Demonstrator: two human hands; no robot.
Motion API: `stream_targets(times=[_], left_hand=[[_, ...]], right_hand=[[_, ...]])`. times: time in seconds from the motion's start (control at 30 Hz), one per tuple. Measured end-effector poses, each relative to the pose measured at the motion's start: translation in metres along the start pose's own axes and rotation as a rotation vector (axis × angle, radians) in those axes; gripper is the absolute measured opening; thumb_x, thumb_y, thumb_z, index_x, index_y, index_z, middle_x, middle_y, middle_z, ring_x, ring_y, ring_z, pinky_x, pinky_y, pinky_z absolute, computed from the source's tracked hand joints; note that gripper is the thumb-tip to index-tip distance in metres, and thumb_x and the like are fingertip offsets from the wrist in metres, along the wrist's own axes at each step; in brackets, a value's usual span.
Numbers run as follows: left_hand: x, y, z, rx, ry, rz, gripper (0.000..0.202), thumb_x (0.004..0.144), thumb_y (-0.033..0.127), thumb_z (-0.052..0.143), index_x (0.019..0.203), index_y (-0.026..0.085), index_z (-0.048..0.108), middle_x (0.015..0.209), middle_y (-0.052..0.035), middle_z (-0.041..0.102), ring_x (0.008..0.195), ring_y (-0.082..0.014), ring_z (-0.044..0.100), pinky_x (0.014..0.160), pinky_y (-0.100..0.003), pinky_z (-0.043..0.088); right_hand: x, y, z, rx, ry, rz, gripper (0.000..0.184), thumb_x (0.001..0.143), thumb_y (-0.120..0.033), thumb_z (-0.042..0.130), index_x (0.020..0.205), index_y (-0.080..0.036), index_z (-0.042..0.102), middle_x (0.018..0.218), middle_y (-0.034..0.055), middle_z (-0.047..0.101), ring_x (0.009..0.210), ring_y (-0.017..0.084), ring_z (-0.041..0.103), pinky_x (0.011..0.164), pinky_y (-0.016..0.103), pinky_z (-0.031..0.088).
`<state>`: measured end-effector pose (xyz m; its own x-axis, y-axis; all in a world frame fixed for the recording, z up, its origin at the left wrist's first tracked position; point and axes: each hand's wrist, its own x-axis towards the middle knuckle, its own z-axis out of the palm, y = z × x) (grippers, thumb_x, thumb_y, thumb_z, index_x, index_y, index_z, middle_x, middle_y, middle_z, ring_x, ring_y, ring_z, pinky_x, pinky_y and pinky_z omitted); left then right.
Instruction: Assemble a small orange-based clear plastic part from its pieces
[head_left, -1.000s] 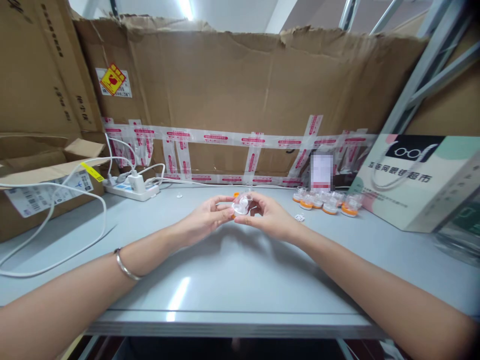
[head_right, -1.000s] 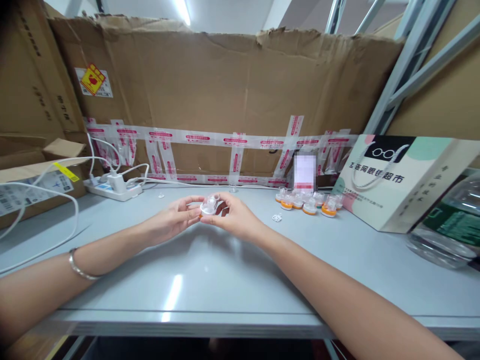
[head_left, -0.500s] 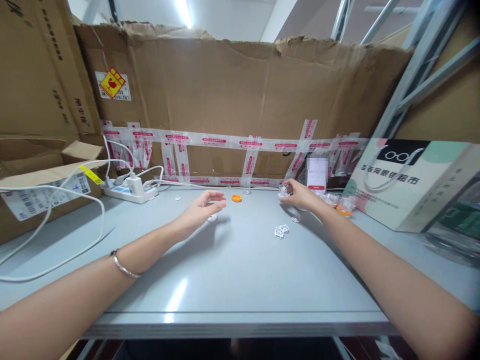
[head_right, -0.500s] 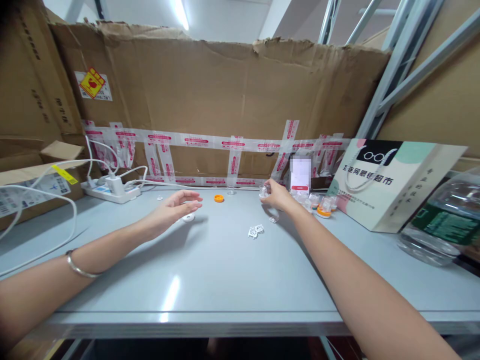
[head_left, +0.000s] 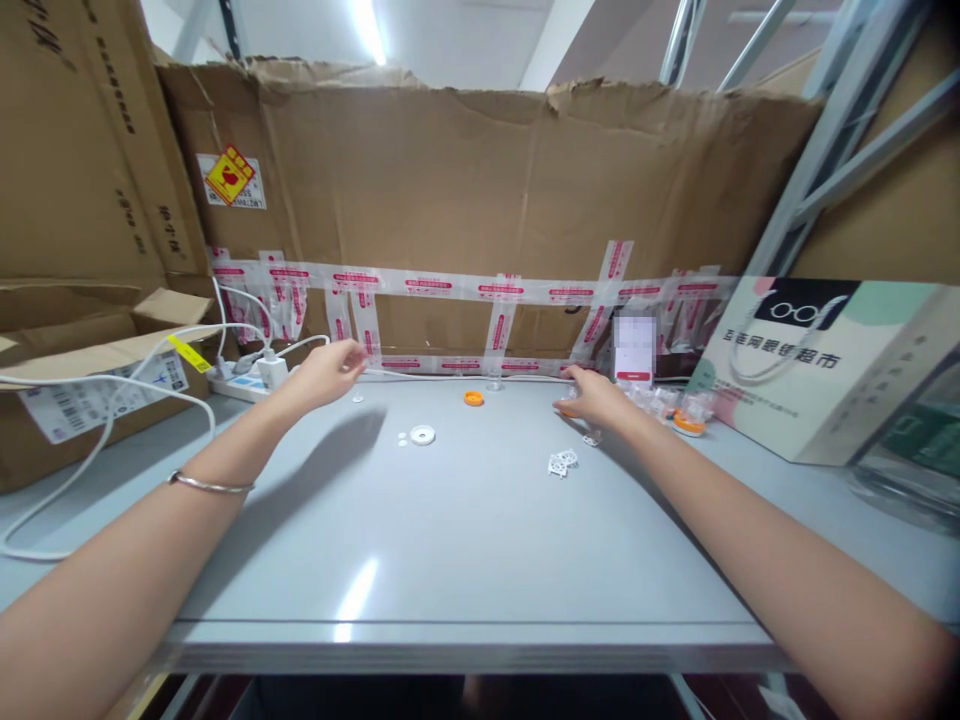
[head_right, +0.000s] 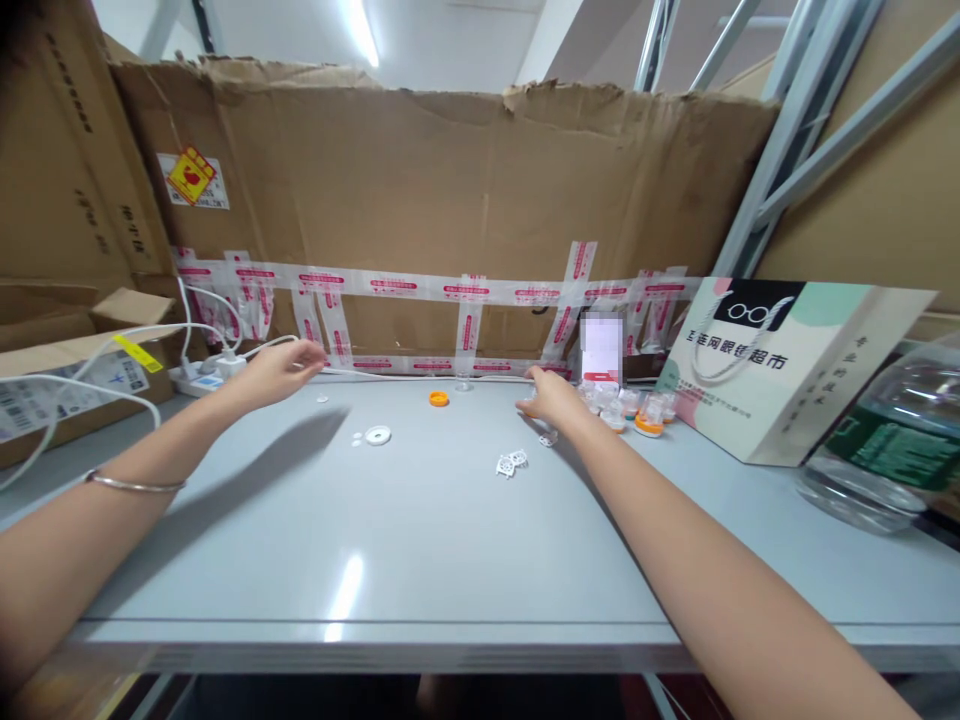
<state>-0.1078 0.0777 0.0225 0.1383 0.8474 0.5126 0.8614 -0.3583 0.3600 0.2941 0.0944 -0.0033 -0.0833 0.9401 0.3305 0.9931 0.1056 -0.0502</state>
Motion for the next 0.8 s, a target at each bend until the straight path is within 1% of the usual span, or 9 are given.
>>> stream_targets(times=[0.07,0.13,0.23,0.33,0.4,0.5,0.6,0.7,0.8], left_hand=[[0.003,-0.018,0.001,0.195,-0.134,-0.015,0.025,0.070,0.025,0.047,0.086,0.016,0.062,0.093,-0.0098,0.066,0.088,-0.0237,0.060,0.079,-0.031,0.044],[0.003,-0.029,0.005,0.234,-0.180,-0.016,0.026,0.065,0.022,0.047,0.083,0.017,0.065,0.091,-0.0091,0.068,0.087,-0.0242,0.061,0.078,-0.029,0.044],[0.000,-0.033,0.015,0.232,-0.213,-0.006,0.032,0.062,0.019,0.046,0.087,0.018,0.066,0.090,-0.0079,0.070,0.080,-0.0221,0.063,0.075,-0.027,0.044],[-0.003,-0.032,0.026,0.220,-0.225,0.022,0.033,0.061,0.018,0.046,0.086,0.017,0.068,0.092,-0.0085,0.070,0.080,-0.0218,0.063,0.075,-0.027,0.044],[-0.003,-0.029,0.032,0.214,-0.221,0.034,0.027,0.061,0.017,0.046,0.076,0.018,0.069,0.085,-0.0083,0.070,0.080,-0.0222,0.062,0.075,-0.027,0.044],[-0.004,-0.019,0.034,0.199,-0.178,0.040,0.022,0.062,0.015,0.046,0.066,0.017,0.067,0.076,-0.0081,0.069,0.077,-0.0226,0.061,0.073,-0.028,0.044],[-0.005,0.001,0.032,0.156,-0.117,0.071,0.025,0.069,0.018,0.043,0.074,0.017,0.067,0.081,-0.0079,0.069,0.077,-0.0212,0.061,0.075,-0.029,0.044],[-0.006,0.021,0.030,0.103,-0.092,0.116,0.026,0.073,0.022,0.042,0.081,0.018,0.067,0.086,-0.0055,0.068,0.077,-0.0190,0.061,0.075,-0.027,0.044],[-0.004,0.023,0.025,0.106,-0.093,0.120,0.026,0.073,0.021,0.042,0.079,0.018,0.067,0.087,-0.0068,0.068,0.080,-0.0206,0.061,0.076,-0.028,0.043]], right_hand=[[0.001,0.000,0.002,-0.030,0.000,-0.022,0.041,0.068,-0.026,0.056,0.107,-0.013,0.055,0.104,0.0136,0.062,0.093,0.023,0.059,0.075,0.028,0.042],[0.002,0.002,0.004,-0.046,-0.013,-0.022,0.037,0.068,-0.020,0.055,0.104,-0.012,0.057,0.102,0.0141,0.063,0.092,0.024,0.059,0.075,0.029,0.042],[0.003,0.006,0.005,-0.069,-0.018,-0.028,0.037,0.065,-0.015,0.055,0.102,-0.011,0.060,0.101,0.0154,0.063,0.092,0.025,0.059,0.075,0.030,0.042],[0.001,0.006,0.002,-0.082,0.002,-0.050,0.035,0.064,-0.016,0.057,0.099,-0.011,0.062,0.101,0.0161,0.063,0.093,0.026,0.058,0.078,0.031,0.042],[0.000,0.002,-0.003,-0.084,0.037,-0.060,0.035,0.067,-0.021,0.057,0.101,-0.011,0.061,0.104,0.0171,0.061,0.095,0.028,0.056,0.080,0.033,0.041],[-0.003,-0.009,-0.013,-0.034,0.158,-0.087,0.034,0.074,-0.029,0.053,0.103,-0.013,0.060,0.105,0.0159,0.059,0.098,0.028,0.054,0.083,0.037,0.041],[-0.009,-0.023,-0.023,0.083,0.262,-0.167,0.029,0.077,-0.031,0.050,0.098,-0.015,0.061,0.103,0.0122,0.061,0.098,0.026,0.054,0.085,0.037,0.040],[-0.015,-0.036,-0.029,0.172,0.299,-0.234,0.025,0.078,-0.031,0.049,0.094,-0.017,0.062,0.102,0.0096,0.062,0.097,0.024,0.054,0.085,0.037,0.041],[-0.019,-0.045,-0.032,0.223,0.329,-0.268,0.023,0.079,-0.030,0.049,0.091,-0.016,0.062,0.099,0.0091,0.063,0.094,0.023,0.056,0.085,0.035,0.041]])
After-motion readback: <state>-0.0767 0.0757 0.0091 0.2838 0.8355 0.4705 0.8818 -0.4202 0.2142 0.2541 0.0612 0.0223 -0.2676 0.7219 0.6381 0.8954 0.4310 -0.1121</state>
